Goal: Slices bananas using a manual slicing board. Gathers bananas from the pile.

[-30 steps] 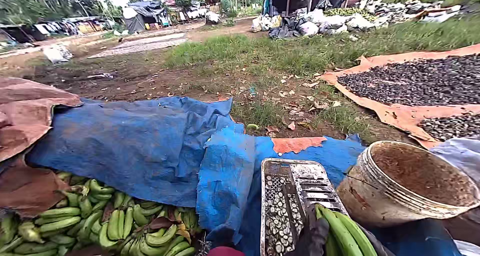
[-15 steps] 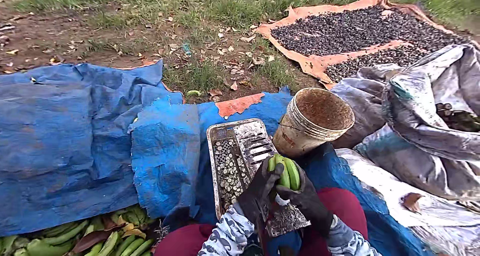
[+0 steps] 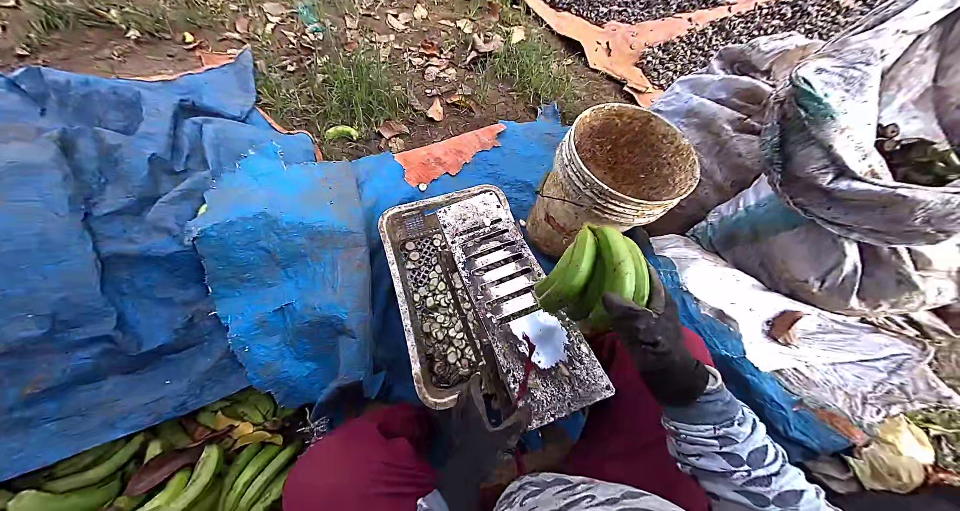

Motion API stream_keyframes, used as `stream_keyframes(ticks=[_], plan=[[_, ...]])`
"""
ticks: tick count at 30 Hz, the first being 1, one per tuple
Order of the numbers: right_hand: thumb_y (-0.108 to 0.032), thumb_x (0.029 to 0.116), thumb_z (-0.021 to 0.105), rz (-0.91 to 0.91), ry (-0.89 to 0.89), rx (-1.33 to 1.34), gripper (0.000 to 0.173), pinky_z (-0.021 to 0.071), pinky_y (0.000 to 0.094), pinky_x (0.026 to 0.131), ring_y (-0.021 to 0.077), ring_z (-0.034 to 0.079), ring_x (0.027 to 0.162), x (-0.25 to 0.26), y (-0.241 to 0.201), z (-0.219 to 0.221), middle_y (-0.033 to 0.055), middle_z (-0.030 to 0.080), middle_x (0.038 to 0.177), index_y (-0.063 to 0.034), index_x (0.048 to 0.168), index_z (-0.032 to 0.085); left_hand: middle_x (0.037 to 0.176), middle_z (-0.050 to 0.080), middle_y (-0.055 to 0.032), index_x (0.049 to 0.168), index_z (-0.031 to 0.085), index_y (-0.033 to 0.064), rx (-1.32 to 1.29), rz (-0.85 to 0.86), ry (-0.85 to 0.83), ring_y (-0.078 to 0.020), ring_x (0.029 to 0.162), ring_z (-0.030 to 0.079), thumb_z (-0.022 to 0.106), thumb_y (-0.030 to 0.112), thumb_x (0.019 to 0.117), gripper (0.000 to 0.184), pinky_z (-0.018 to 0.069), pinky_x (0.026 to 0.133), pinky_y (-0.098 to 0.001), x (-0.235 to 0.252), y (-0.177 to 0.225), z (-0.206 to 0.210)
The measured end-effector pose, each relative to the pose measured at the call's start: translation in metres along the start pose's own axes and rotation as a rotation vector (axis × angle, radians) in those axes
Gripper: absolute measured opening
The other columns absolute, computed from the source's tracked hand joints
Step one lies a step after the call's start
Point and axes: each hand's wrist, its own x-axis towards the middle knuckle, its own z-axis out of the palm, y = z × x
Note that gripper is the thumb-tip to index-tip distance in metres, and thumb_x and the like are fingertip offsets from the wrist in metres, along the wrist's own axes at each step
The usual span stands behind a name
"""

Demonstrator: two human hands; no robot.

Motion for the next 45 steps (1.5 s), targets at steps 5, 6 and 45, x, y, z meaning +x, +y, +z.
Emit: stream_keyframes(ticks=[5, 6, 45], plan=[[-0.030, 0.0673, 0.088, -0.073, -0.014, 0.026, 0.090, 0.0632, 0.0279, 0.081, 0.0075, 0.071, 0.098, -0.016, 0.002, -0.003, -0.0037, 0.070, 0.114, -0.0133, 0.146, 0.047, 0.091, 0.070, -0.0057, 0.115, 0.064, -0.0048, -0.389, 0.015, -0.058, -0.0094, 0.079, 0.067, 0.066, -0.002, 0.0884, 0.027, 0.0574, 0.076, -0.0283, -0.030, -0.007, -0.012], [-0.030, 0.0681, 0.087, -0.066, -0.020, 0.001, 0.089, 0.0632, 0.0281, 0.080, 0.0077, 0.071, 0.098, -0.018, 0.001, -0.006, -0.0038, 0.070, 0.114, -0.0148, 0.146, 0.047, 0.089, 0.071, -0.0058, 0.113, 0.066, -0.0047, -0.370, 0.048, 0.058, -0.0107, 0.078, 0.069, 0.066, -0.001, 0.0898, 0.023, 0.0598, 0.075, -0.0298, -0.043, -0.008, -0.031], [-0.040, 0.1098, 0.040, 0.310, -1.420, -1.292, 0.048, 0.0506, 0.0637, 0.091, 0.0432, 0.066, 0.111, -0.135, 0.066, 0.018, 0.0249, 0.067, 0.115, -0.0001, 0.121, 0.063, 0.117, 0.071, -0.0167, 0.107, 0.072, 0.0026, 0.858, 0.418, -0.126, -0.0365, 0.126, 0.059, 0.042, 0.065, 0.1001, 0.070, 0.0242, 0.121, -0.0572, -0.079, -0.008, -0.044]])
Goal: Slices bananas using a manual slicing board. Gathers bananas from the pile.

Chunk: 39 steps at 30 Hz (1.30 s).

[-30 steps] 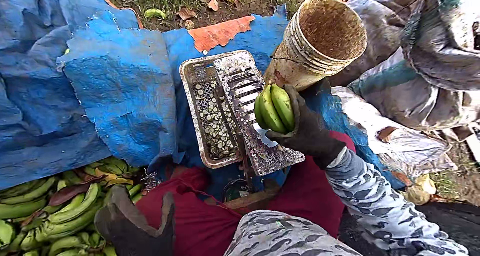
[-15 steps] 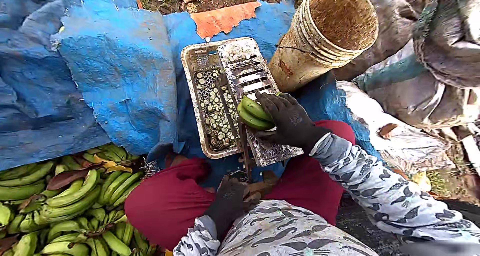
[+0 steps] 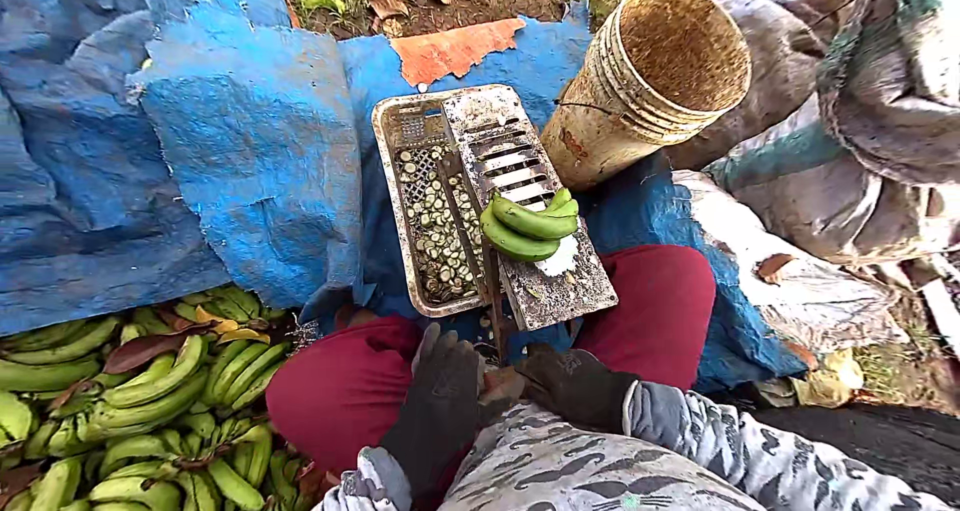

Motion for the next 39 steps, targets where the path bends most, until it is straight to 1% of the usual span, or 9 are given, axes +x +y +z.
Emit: stream_keyframes(ticks=[2, 8, 15, 20, 23, 28, 31, 35, 39], plan=[[-0.039, 0.1104, 0.038, 0.042, -0.005, 0.009, 0.047, 0.0498, 0.0634, 0.094, 0.0420, 0.065, 0.115, 0.009, 0.007, -0.001, 0.0239, 0.067, 0.118, -0.0018, 0.124, 0.063, 0.114, 0.072, -0.0152, 0.099, 0.074, 0.0046, -0.087, 0.126, -0.055, -0.0362, 0.126, 0.059, 0.044, 0.059, 0.1019, 0.062, 0.0227, 0.121, -0.0590, -0.023, 0.011, 0.031], [-0.046, 0.1086, 0.043, 0.037, -0.014, 0.246, 0.051, 0.0521, 0.0559, 0.085, 0.0332, 0.068, 0.090, 0.021, 0.017, -0.001, 0.0189, 0.069, 0.096, -0.0022, 0.114, 0.069, 0.100, 0.073, 0.0034, 0.094, 0.066, 0.0178, -0.510, 0.361, 0.706, -0.0087, 0.115, 0.064, 0.055, 0.032, 0.1040, 0.021, 0.0232, 0.125, -0.0415, -0.068, -0.005, 0.055], [-0.063, 0.1040, 0.041, -0.048, -0.238, 0.175, 0.070, 0.0484, 0.0622, 0.084, 0.0363, 0.066, 0.092, 0.031, -0.015, 0.002, 0.0204, 0.068, 0.093, -0.0001, 0.102, 0.070, 0.106, 0.071, 0.0069, 0.102, 0.064, 0.0202, -0.644, 0.375, 0.662, -0.0056, 0.119, 0.061, 0.050, 0.029, 0.1071, 0.018, 0.0222, 0.126, -0.0417, -0.109, -0.009, 0.027], [-0.020, 0.1068, 0.052, -0.035, -0.017, 0.610, 0.028, 0.0545, 0.0392, 0.080, 0.0167, 0.067, 0.081, 0.026, -0.032, -0.004, 0.0099, 0.072, 0.091, 0.0019, 0.103, 0.069, 0.104, 0.072, 0.0029, 0.098, 0.065, 0.0171, -0.682, 0.410, 0.600, -0.0095, 0.117, 0.063, 0.054, 0.026, 0.1059, 0.016, 0.0282, 0.123, -0.0408, -0.106, -0.008, 0.029], [-0.022, 0.1114, 0.044, 0.010, 0.156, 1.027, 0.029, 0.0651, 0.0342, 0.077, 0.0159, 0.076, 0.079, 0.024, -0.036, -0.013, 0.0063, 0.074, 0.089, -0.0006, 0.106, 0.062, 0.104, 0.071, 0.0017, 0.099, 0.064, 0.0159, -0.716, 0.435, 0.567, -0.0096, 0.116, 0.063, 0.055, 0.023, 0.1053, 0.013, 0.0290, 0.123, -0.0407, -0.106, -0.007, 0.032], [-0.078, 0.0960, 0.036, 0.120, -0.106, -0.020, 0.088, 0.0491, 0.0652, 0.092, 0.0433, 0.064, 0.113, 0.007, -0.029, -0.006, 0.0256, 0.066, 0.115, 0.0031, 0.115, 0.065, 0.102, 0.073, 0.0006, 0.094, 0.065, 0.0142, -0.719, 0.470, 0.546, -0.0106, 0.116, 0.065, 0.056, 0.022, 0.1049, 0.016, 0.0306, 0.123, -0.0405, -0.106, -0.008, 0.032], [-0.070, 0.1000, 0.040, 0.025, -0.276, -0.039, 0.081, 0.0481, 0.0673, 0.088, 0.0463, 0.065, 0.105, 0.007, -0.035, 0.002, 0.0290, 0.067, 0.103, 0.0062, 0.101, 0.067, 0.102, 0.073, -0.0005, 0.092, 0.066, 0.0129, -0.722, 0.471, 0.537, -0.0109, 0.116, 0.064, 0.056, 0.021, 0.1048, 0.018, 0.0282, 0.124, -0.0404, -0.106, -0.008, 0.033], [-0.021, 0.1039, 0.057, -0.202, -0.156, 0.584, 0.024, 0.0421, 0.0305, 0.062, 0.0097, 0.050, 0.065, 0.009, -0.041, 0.007, 0.0011, 0.054, 0.072, -0.0044, 0.088, 0.063, 0.103, 0.072, -0.0005, 0.094, 0.064, 0.0133, -0.753, 0.468, 0.531, -0.0101, 0.117, 0.064, 0.054, 0.023, 0.1058, 0.018, 0.0290, 0.123, -0.0383, -0.105, -0.008, 0.038], [-0.013, 0.1068, 0.047, -0.086, -0.083, 1.175, 0.023, 0.0448, 0.0160, 0.059, -0.0012, 0.053, 0.063, 0.009, -0.047, 0.003, -0.0083, 0.059, 0.075, -0.0132, 0.087, 0.059, 0.103, 0.073, -0.0017, 0.094, 0.065, 0.0118, -0.760, 0.452, 0.513, -0.0108, 0.118, 0.064, 0.055, 0.022, 0.1055, 0.018, 0.0294, 0.123, -0.0373, -0.107, -0.007, 0.037]])
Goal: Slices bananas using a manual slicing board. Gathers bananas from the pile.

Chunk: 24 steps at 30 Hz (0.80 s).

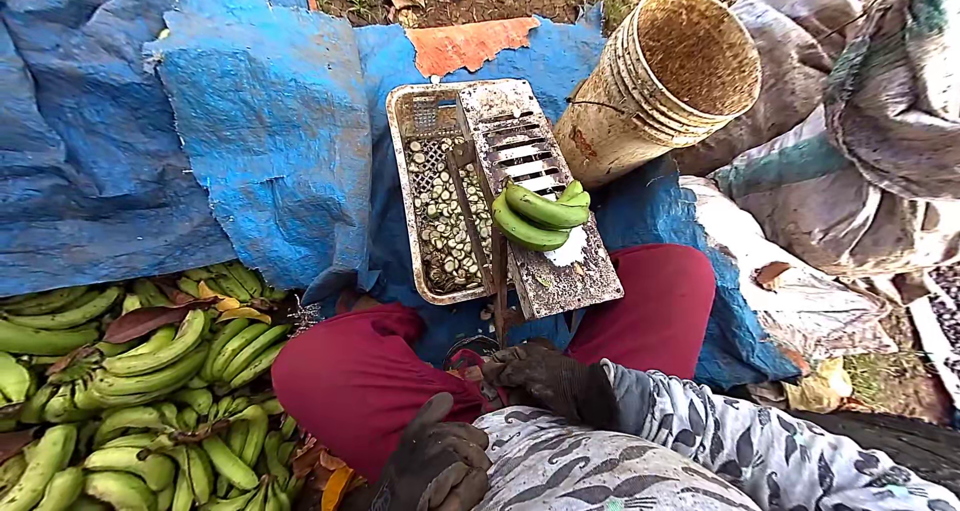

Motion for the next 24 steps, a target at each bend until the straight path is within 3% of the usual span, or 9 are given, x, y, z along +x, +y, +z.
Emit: stream_keyframes(ticks=[6, 9, 11, 14, 16, 18, 20, 22, 24], plan=[[-0.015, 0.1117, 0.037, -0.044, 0.221, 0.358, 0.022, 0.0604, 0.0312, 0.069, 0.0120, 0.064, 0.067, 0.006, -0.021, 0.009, 0.0000, 0.059, 0.076, -0.0082, 0.099, 0.054, 0.102, 0.073, -0.0034, 0.093, 0.067, 0.0107, -0.015, -0.005, 0.019, -0.0124, 0.117, 0.065, 0.057, 0.022, 0.1043, 0.019, 0.0322, 0.121, -0.0368, 0.002, 0.000, 0.002], [-0.016, 0.1120, 0.040, -0.082, 0.313, 0.440, 0.019, 0.0603, 0.0287, 0.065, 0.0115, 0.063, 0.063, 0.027, -0.039, 0.019, 0.0015, 0.058, 0.076, -0.0052, 0.104, 0.053, 0.100, 0.073, -0.0042, 0.090, 0.066, 0.0098, -0.015, 0.005, 0.003, -0.0126, 0.114, 0.066, 0.056, 0.021, 0.1046, 0.021, 0.0331, 0.120, -0.0360, 0.000, -0.001, 0.001], [-0.015, 0.1117, 0.041, -0.115, 0.325, 0.347, 0.018, 0.0604, 0.0276, 0.065, 0.0114, 0.065, 0.066, 0.039, -0.045, 0.023, 0.0029, 0.059, 0.078, -0.0026, 0.107, 0.053, 0.100, 0.075, -0.0084, 0.089, 0.071, 0.0033, -0.040, -0.157, -0.004, -0.0155, 0.112, 0.067, 0.059, 0.019, 0.1021, 0.024, 0.0381, 0.116, -0.0344, -0.004, 0.006, -0.003], [-0.011, 0.1088, 0.045, -0.261, 0.370, 0.041, 0.021, 0.0593, 0.0283, 0.072, 0.0113, 0.067, 0.073, 0.046, -0.046, 0.015, 0.0061, 0.065, 0.084, 0.0025, 0.107, 0.061, 0.107, 0.074, -0.0083, 0.104, 0.073, -0.0005, -0.012, -0.570, 0.172, -0.0114, 0.108, 0.067, 0.062, 0.023, 0.0984, 0.027, 0.0512, 0.101, -0.0292, 0.003, 0.013, -0.001], [-0.009, 0.1093, 0.044, -0.341, 0.446, 0.116, 0.022, 0.0619, 0.0319, 0.075, 0.0148, 0.072, 0.077, 0.047, -0.054, -0.005, 0.0094, 0.070, 0.089, 0.0043, 0.114, 0.061, 0.125, 0.068, -0.0077, 0.132, 0.063, 0.0042, 0.002, -0.756, 0.237, -0.0105, 0.113, 0.066, 0.059, 0.033, 0.1009, 0.042, 0.0541, 0.099, -0.0295, 0.018, 0.006, 0.004], [-0.017, 0.1119, 0.041, -0.345, 0.413, 0.218, 0.024, 0.0640, 0.0378, 0.078, 0.0195, 0.073, 0.079, 0.040, -0.059, -0.024, 0.0099, 0.069, 0.090, 0.0001, 0.117, 0.057, 0.128, 0.066, -0.0103, 0.140, 0.057, 0.0057, 0.024, -0.838, 0.115, -0.0143, 0.115, 0.064, 0.055, 0.037, 0.1027, 0.049, 0.0520, 0.100, -0.0335, 0.030, -0.003, 0.008], [-0.016, 0.1122, 0.038, -0.318, 0.348, 0.234, 0.024, 0.0648, 0.0360, 0.074, 0.0180, 0.073, 0.072, 0.019, -0.062, -0.022, 0.0063, 0.067, 0.079, -0.0014, 0.105, 0.056, 0.117, 0.069, -0.0195, 0.131, 0.062, -0.0017, 0.107, -0.824, -0.136, -0.0273, 0.110, 0.067, 0.052, 0.025, 0.1040, 0.039, 0.0507, 0.099, -0.0456, 0.040, -0.005, 0.008], [-0.012, 0.1105, 0.040, -0.289, 0.304, 0.090, 0.026, 0.0644, 0.0320, 0.072, 0.0159, 0.073, 0.070, 0.004, -0.053, -0.021, 0.0050, 0.069, 0.076, 0.0003, 0.097, 0.059, 0.106, 0.069, -0.0218, 0.120, 0.065, -0.0036, 0.152, -0.812, -0.355, -0.0332, 0.103, 0.067, 0.045, 0.030, 0.1079, 0.041, 0.0500, 0.093, -0.0519, 0.055, -0.010, 0.011], [-0.018, 0.1102, 0.046, -0.203, 0.285, -0.076, 0.024, 0.0638, 0.0303, 0.077, 0.0133, 0.075, 0.079, -0.004, -0.033, -0.026, 0.0050, 0.073, 0.087, -0.0005, 0.103, 0.062, 0.093, 0.067, -0.0153, 0.107, 0.068, -0.0010, 0.015, -0.869, -0.422, -0.0263, 0.089, 0.065, 0.048, 0.034, 0.1074, 0.040, 0.0507, 0.082, -0.0468, 0.071, -0.022, 0.021]])
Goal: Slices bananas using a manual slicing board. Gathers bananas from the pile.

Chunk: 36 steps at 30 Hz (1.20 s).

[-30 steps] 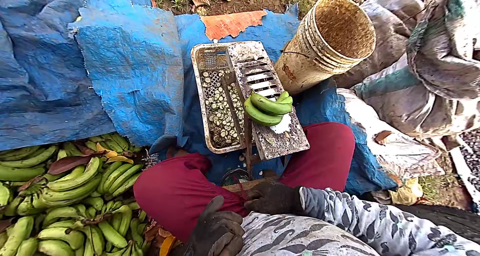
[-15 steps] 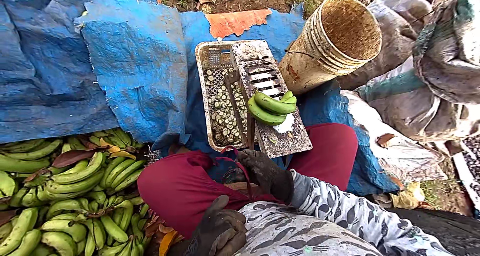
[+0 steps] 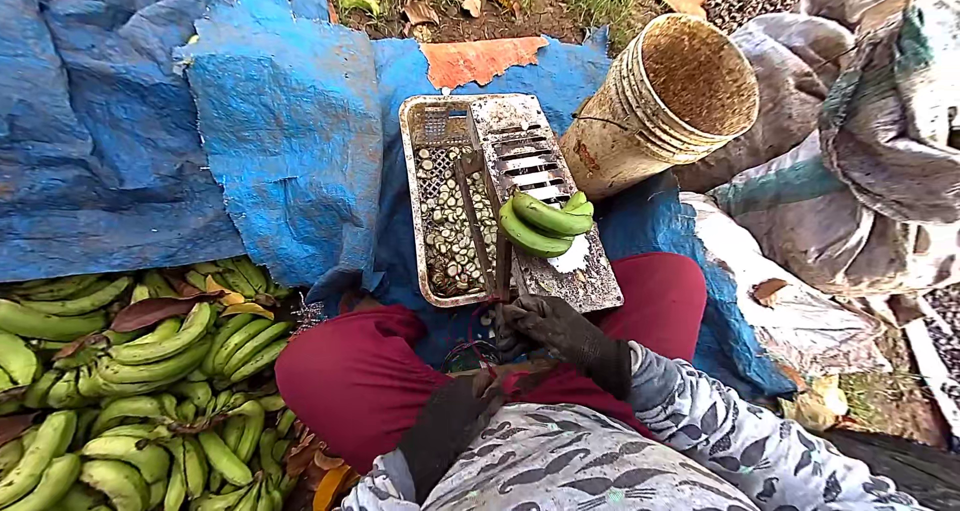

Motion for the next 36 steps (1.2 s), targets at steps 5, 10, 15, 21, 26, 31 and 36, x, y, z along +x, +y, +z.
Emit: stream_keyframes(ticks=[5, 10, 15, 21, 26, 31, 36], plan=[[-0.049, 0.1056, 0.050, 0.058, 0.064, -0.443, 0.041, 0.0487, 0.0302, 0.062, 0.0080, 0.058, 0.068, -0.026, 0.028, -0.017, -0.0005, 0.062, 0.082, -0.0110, 0.105, 0.066, 0.078, 0.064, 0.0045, 0.094, 0.066, 0.0093, -0.715, -0.052, -0.076, -0.0032, 0.071, 0.062, 0.064, 0.012, 0.0977, 0.005, 0.0533, 0.067, -0.0224, 0.032, 0.008, 0.013], [-0.057, 0.1028, 0.049, 0.127, -0.134, -0.544, 0.054, 0.0522, 0.0441, 0.085, 0.0167, 0.065, 0.090, -0.039, 0.043, -0.029, 0.0070, 0.070, 0.099, -0.0099, 0.119, 0.070, 0.089, 0.071, -0.0092, 0.106, 0.063, -0.0007, -1.299, -0.121, 0.390, -0.0170, 0.077, 0.070, 0.055, 0.002, 0.1019, 0.009, 0.0605, 0.074, -0.0310, 0.043, 0.013, 0.009], [-0.039, 0.1014, 0.058, 0.064, -0.122, -0.478, 0.036, 0.0469, 0.0389, 0.071, 0.0138, 0.058, 0.073, -0.020, 0.047, -0.001, 0.0018, 0.060, 0.076, -0.0069, 0.087, 0.065, 0.088, 0.072, -0.0099, 0.105, 0.065, -0.0034, -1.129, -0.048, 0.503, -0.0171, 0.075, 0.071, 0.057, -0.001, 0.1002, 0.010, 0.0608, 0.073, -0.0308, 0.030, 0.022, 0.000], [-0.021, 0.1072, 0.055, 0.116, 0.120, -0.127, 0.024, 0.0599, 0.0270, 0.073, 0.0078, 0.072, 0.076, -0.018, 0.036, -0.020, 0.0012, 0.074, 0.084, -0.0038, 0.094, 0.066, 0.108, 0.071, -0.0081, 0.122, 0.068, 0.0081, -0.130, -0.117, 0.216, -0.0178, 0.101, 0.067, 0.056, 0.039, 0.1029, 0.038, 0.0525, 0.093, -0.0411, -0.002, -0.003, 0.010], [-0.059, 0.1041, 0.043, 0.169, -0.202, -0.982, 0.066, 0.0484, 0.0601, 0.086, 0.0364, 0.066, 0.097, -0.022, 0.050, -0.033, 0.0189, 0.068, 0.097, -0.0004, 0.092, 0.070, 0.082, 0.070, -0.0115, 0.090, 0.074, 0.0030, 0.200, 0.407, 0.161, -0.0263, 0.089, 0.067, 0.059, 0.036, 0.1012, 0.038, 0.0463, 0.096, -0.0462, -0.032, -0.012, 0.017], [-0.053, 0.1077, 0.038, 0.124, -0.395, -0.872, 0.065, 0.0458, 0.0616, 0.096, 0.0388, 0.065, 0.109, -0.022, 0.050, -0.010, 0.0238, 0.069, 0.108, 0.0033, 0.106, 0.071, 0.092, 0.072, -0.0070, 0.089, 0.074, 0.0116, 0.231, 0.913, 0.601, -0.0196, 0.107, 0.066, 0.062, 0.024, 0.1008, 0.022, 0.0376, 0.115, -0.0364, -0.041, -0.032, 0.029], [-0.029, 0.1042, 0.058, 0.098, -0.211, -0.555, 0.033, 0.0486, 0.0358, 0.066, 0.0133, 0.058, 0.070, -0.018, 0.038, 0.005, 0.0059, 0.065, 0.081, -0.0008, 0.094, 0.071, 0.085, 0.073, -0.0101, 0.082, 0.076, 0.0082, 0.316, 0.839, 0.634, -0.0272, 0.107, 0.068, 0.065, 0.021, 0.0958, 0.021, 0.0477, 0.105, -0.0375, -0.050, -0.027, 0.028]])
